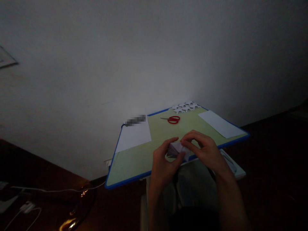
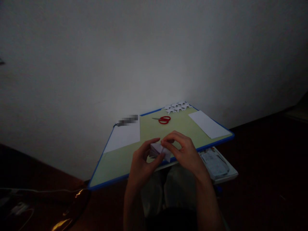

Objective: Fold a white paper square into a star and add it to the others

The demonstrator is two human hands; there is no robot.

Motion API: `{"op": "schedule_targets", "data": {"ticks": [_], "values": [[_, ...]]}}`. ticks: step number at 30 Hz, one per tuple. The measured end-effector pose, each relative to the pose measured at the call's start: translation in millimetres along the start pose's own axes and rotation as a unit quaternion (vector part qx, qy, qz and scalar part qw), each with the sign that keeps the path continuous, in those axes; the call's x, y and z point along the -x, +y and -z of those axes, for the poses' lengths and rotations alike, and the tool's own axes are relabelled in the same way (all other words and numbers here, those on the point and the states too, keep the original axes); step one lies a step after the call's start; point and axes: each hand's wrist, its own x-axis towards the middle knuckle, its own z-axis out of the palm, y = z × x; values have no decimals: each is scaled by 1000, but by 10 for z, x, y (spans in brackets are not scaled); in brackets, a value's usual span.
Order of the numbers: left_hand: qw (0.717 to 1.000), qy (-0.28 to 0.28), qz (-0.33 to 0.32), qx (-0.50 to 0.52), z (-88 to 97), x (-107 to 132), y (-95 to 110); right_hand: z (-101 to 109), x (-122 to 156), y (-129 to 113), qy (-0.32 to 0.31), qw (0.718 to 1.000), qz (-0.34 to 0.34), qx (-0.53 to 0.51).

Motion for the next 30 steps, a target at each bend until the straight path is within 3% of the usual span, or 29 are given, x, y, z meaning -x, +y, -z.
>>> {"op": "schedule_targets", "data": {"ticks": [10,21,30], "values": [[999,9,0,36,4,-2,22,4,-4,-33,15,1000,24,-4],[997,45,1,67,-30,2,0,-18,5,-96,19,1000,-2,-20],[997,21,-3,80,-10,14,76,-33,12,-73,46,999,5,-27]]}}
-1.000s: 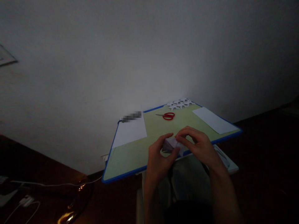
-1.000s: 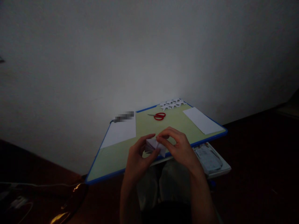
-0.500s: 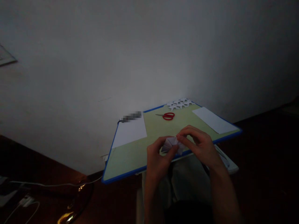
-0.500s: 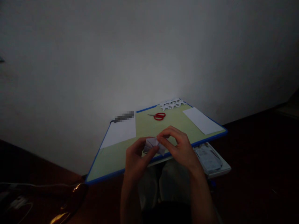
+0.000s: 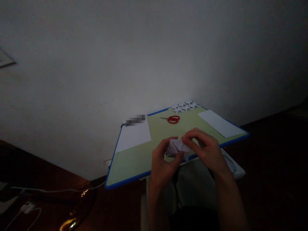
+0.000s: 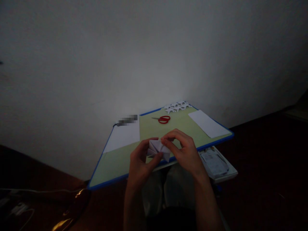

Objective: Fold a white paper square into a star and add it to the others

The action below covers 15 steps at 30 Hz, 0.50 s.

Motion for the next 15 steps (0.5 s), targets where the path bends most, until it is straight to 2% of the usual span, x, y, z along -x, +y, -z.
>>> {"op": "schedule_targets", "data": {"ticks": [5,15], "values": [[1000,0,6,9,-7,-18,-2,-1,-4,-10,12,1000,13,11],[999,37,20,13,-54,-34,1,11,-10,-50,-1,1000,11,3]]}}
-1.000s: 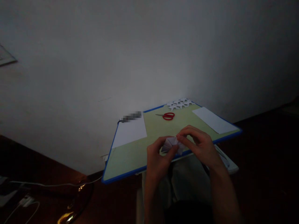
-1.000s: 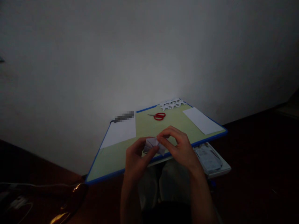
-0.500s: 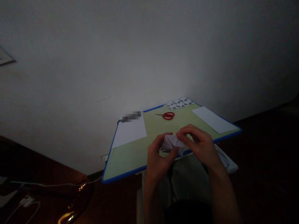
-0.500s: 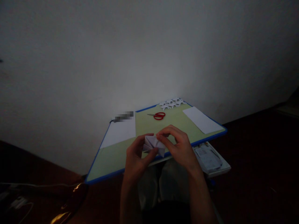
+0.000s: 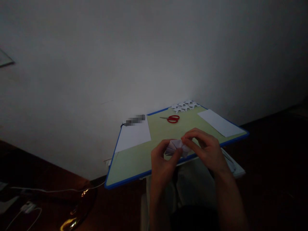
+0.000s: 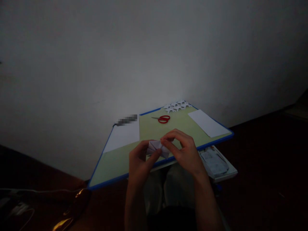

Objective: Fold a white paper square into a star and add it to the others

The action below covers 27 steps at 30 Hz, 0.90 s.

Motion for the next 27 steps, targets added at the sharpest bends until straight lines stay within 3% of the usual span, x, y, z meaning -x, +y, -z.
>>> {"op": "schedule_targets", "data": {"ticks": [11,21,27], "values": [[997,-10,56,54,17,-18,-16,-22,7,-7,4,1000,-13,16],[998,-30,43,28,20,-19,52,-42,17,-31,2,1000,18,23],[1000,-15,19,-15,51,-22,6,-53,8,-47,-12,999,10,43]]}}
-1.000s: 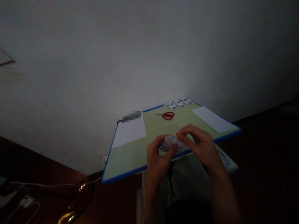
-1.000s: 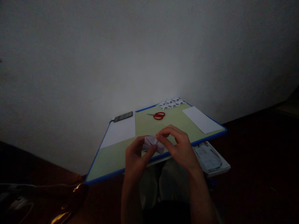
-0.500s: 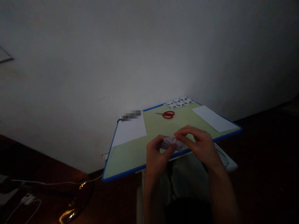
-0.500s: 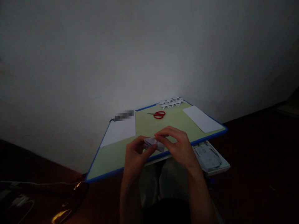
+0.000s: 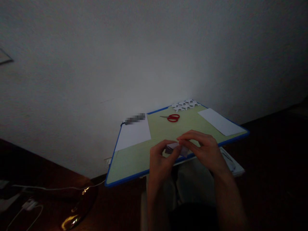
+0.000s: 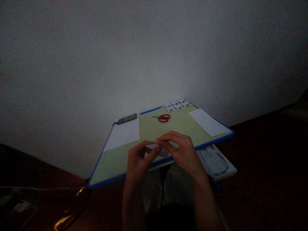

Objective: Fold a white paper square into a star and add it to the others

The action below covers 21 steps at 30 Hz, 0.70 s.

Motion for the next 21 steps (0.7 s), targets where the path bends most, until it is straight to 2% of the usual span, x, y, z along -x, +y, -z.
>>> {"op": "schedule_targets", "data": {"ticks": [5,15,21], "values": [[1000,22,7,6,16,9,-1,10,10,-25,-13,1000,15,8],[999,-6,-21,-26,57,57,54,72,51,-59,-25,997,63,28],[999,0,-24,-36,75,46,63,55,49,-44,-38,993,101,40]]}}
